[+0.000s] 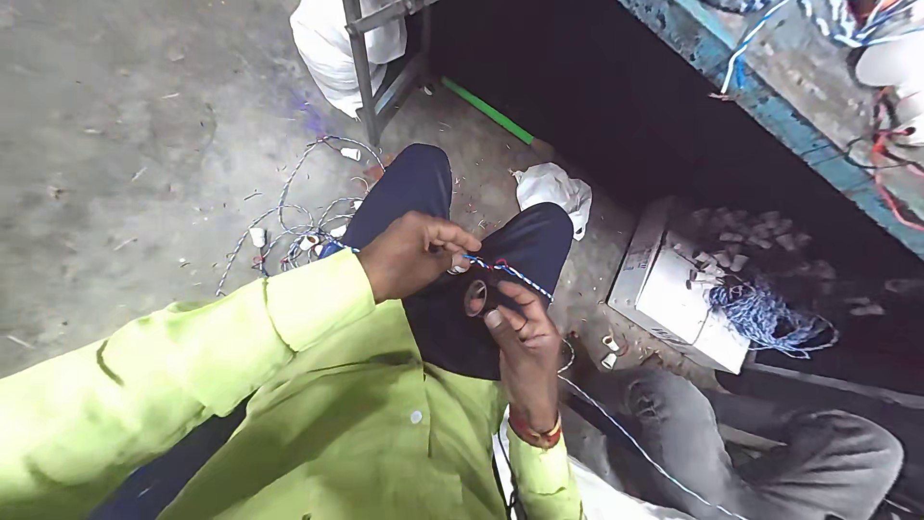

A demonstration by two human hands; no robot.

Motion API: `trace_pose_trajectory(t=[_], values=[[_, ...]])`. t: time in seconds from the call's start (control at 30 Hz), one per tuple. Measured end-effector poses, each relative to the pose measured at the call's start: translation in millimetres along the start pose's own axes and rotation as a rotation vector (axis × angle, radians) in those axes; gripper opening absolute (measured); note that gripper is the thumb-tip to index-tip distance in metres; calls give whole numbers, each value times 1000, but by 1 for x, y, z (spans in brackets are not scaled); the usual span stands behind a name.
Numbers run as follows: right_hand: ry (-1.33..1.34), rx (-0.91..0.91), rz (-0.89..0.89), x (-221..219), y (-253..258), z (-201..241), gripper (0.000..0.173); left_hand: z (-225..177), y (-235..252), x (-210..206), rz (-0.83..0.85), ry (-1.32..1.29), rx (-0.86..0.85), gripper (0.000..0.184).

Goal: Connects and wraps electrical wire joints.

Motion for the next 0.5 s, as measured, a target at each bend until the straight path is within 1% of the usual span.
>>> trace_pose_trajectory(t=[0.1, 0.2, 0.27, 0.33, 0.43, 0.5], values=[[50, -39, -39, -7, 0, -6, 38, -3, -1, 0, -46, 79, 48, 20], [84, -95, -73, -12, 5, -12, 43, -8, -1, 0, -44, 116, 123, 25], [96, -130, -83, -14, 8, -18, 43, -7, -1, -1, -37, 154, 151, 27], [96, -140, -77, -16, 10, -22, 41, -3, 1, 1, 9, 217, 199, 26], [88, -138, -97, -18, 11, -24, 42, 7, 8, 8, 151, 365, 307, 14], [97, -126, -79, -18, 13, -26, 35, 15, 11, 12, 194, 412, 348, 18]])
Point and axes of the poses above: each hand's wrist, its own y-axis towards the middle knuckle, its own x-axis out of the back of the hand, z = x × y, the point moved 1 cm from there along y, towards the middle knuckle, and after that the axes turned 5 degrees about z, right-handed, at the moved point
